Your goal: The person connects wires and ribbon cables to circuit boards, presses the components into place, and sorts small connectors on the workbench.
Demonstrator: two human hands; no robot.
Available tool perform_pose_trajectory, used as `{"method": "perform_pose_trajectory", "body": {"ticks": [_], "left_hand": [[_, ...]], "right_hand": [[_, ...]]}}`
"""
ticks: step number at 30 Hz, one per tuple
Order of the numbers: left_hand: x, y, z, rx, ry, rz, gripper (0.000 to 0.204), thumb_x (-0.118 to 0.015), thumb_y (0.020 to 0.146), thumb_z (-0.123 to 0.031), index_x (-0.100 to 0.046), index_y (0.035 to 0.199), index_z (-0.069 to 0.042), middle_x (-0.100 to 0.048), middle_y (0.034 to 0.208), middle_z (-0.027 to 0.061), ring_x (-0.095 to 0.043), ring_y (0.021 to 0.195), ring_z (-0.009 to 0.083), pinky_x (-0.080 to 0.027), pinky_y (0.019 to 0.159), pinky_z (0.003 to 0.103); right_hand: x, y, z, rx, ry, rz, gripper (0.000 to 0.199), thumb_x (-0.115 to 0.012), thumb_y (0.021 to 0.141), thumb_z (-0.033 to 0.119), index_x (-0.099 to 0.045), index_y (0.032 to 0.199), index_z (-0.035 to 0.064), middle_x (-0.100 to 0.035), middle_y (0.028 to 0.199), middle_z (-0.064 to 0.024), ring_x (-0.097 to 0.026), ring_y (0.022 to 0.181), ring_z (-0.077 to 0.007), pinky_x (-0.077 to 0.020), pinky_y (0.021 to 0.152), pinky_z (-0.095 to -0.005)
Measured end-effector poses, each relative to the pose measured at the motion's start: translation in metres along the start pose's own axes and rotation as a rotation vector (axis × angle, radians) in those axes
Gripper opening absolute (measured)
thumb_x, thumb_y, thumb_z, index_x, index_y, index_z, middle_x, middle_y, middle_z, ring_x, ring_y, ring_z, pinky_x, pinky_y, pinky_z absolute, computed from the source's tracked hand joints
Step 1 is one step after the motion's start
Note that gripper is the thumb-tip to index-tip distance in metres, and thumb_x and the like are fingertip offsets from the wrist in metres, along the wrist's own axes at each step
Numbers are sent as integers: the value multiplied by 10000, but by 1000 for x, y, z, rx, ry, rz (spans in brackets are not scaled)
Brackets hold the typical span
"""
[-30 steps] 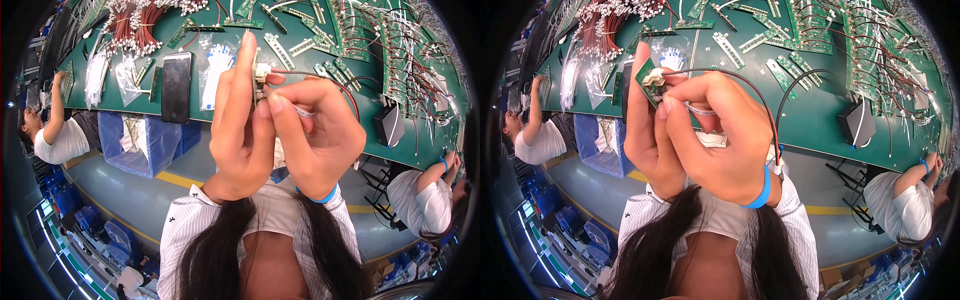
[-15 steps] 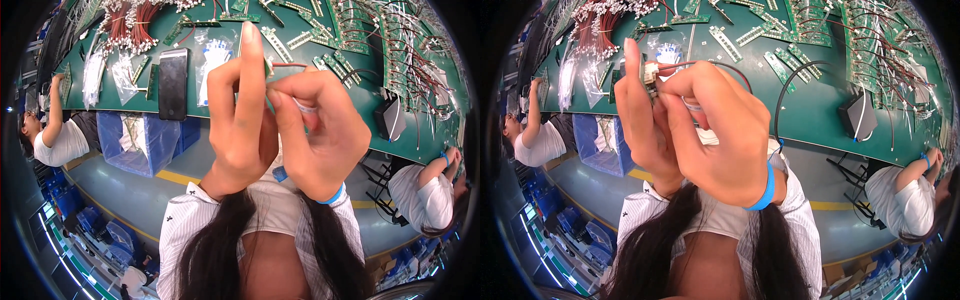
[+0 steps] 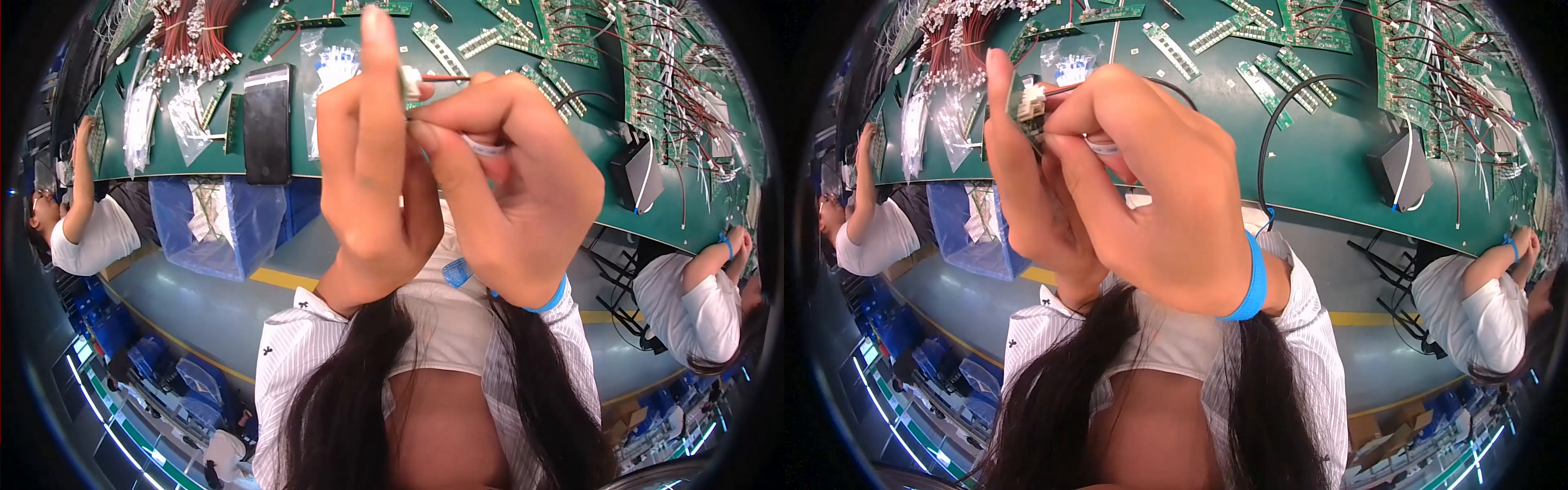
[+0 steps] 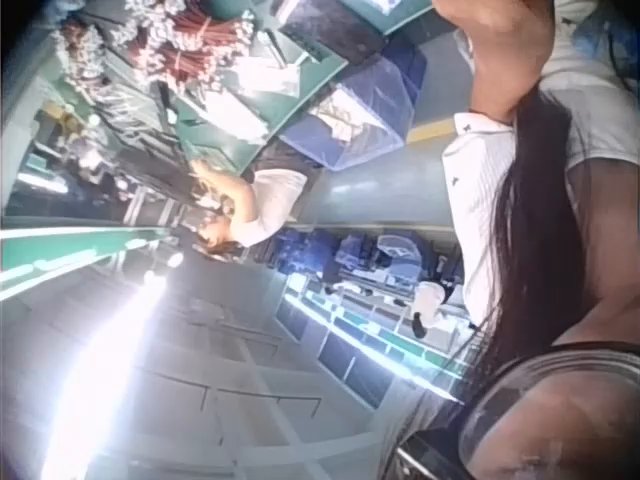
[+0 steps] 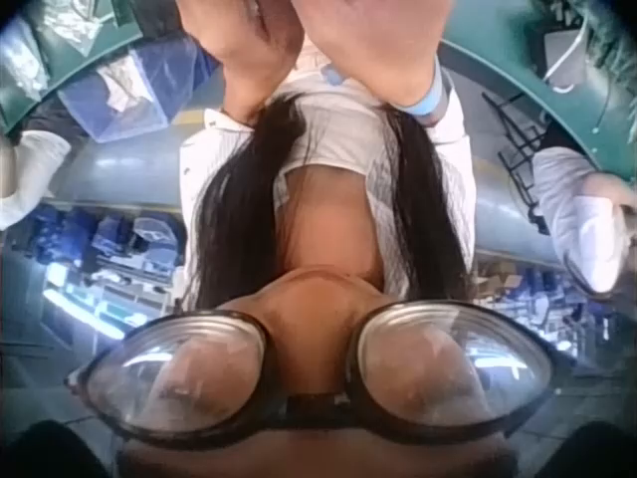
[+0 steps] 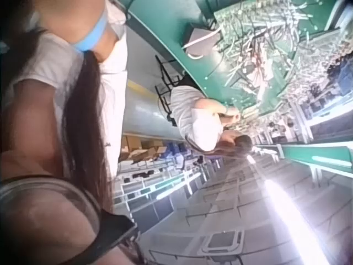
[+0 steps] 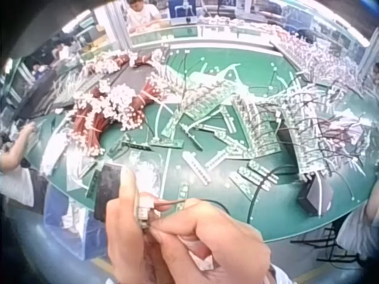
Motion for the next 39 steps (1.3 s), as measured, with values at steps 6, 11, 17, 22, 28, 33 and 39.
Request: {"method": "perform_pose_trajectory", "body": {"ticks": [6, 11, 17, 22, 28, 33, 39], "left_hand": [[-6, -2, 16, 118, -61, 35, 390, -359, 879, 21, -329, 1254, 122, -412, 1267, 201, -517, 885, 195, -434, 780, 302], [-7, -4, 14, 174, -114, 52, 385, -344, 882, 22, -327, 1252, 130, -419, 1255, 205, -527, 854, 173, -445, 736, 279], [-8, -4, 12, 122, -113, -2, 395, -375, 878, 23, -318, 1252, 136, -453, 1202, 202, -523, 850, 165, -454, 730, 276], [-13, -8, 19, 258, -251, -45, 393, -404, 882, 0, -336, 1247, 130, -489, 1128, 187, -510, 868, 161, -445, 746, 267], [-10, 2, 13, 31, -93, -10, 409, -444, 805, 37, -395, 1196, 151, -503, 1113, 249, -521, 783, 250, -451, 641, 311], [-10, 1, 33, 207, -86, 75, 453, -390, 773, 73, -379, 1224, 124, -505, 1069, 221, -528, 789, 241, -442, 661, 305], [-12, -3, 44, 253, -106, 86, 483, -386, 768, 80, -374, 1251, 97, -516, 940, 178, -505, 736, 230, -420, 631, 312]], "right_hand": [[6, -3, -6, -88, -78, -51, 107, -584, 750, -78, -558, 852, -63, -609, 841, -104, -526, 709, -111, -425, 673, -208], [6, -5, -5, -34, -74, -92, 114, -570, 749, -91, -557, 860, -67, -612, 835, -116, -527, 705, -116, -409, 618, -201], [6, -5, 2, 55, -155, -83, 115, -554, 743, -115, -553, 849, -72, -602, 805, -119, -516, 674, -117, -371, 537, -192], [6, -7, 4, 98, -176, -127, 116, -550, 739, -127, -551, 841, -73, -594, 778, -105, -488, 641, -109, -366, 522, -193], [10, -7, -11, -34, -82, -163, 84, -570, 747, -95, -565, 823, -59, -594, 766, -79, -441, 607, -90, -351, 527, -191], [17, -8, -14, -65, -235, -125, 96, -616, 738, -36, -589, 819, 8, -550, 680, -43, -514, 535, -90, -401, 465, -199], [12, -13, -22, -146, -188, -93, 87, -581, 765, -37, -588, 837, 12, -554, 672, -46, -482, 503, -79, -381, 449, -205]]}}
Point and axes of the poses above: each hand's wrist, its own y-axis towards the middle knuckle, its own x-axis out of the back of the hand, z = x × y, the point moved 8 cm from there along y, towards the middle knuckle
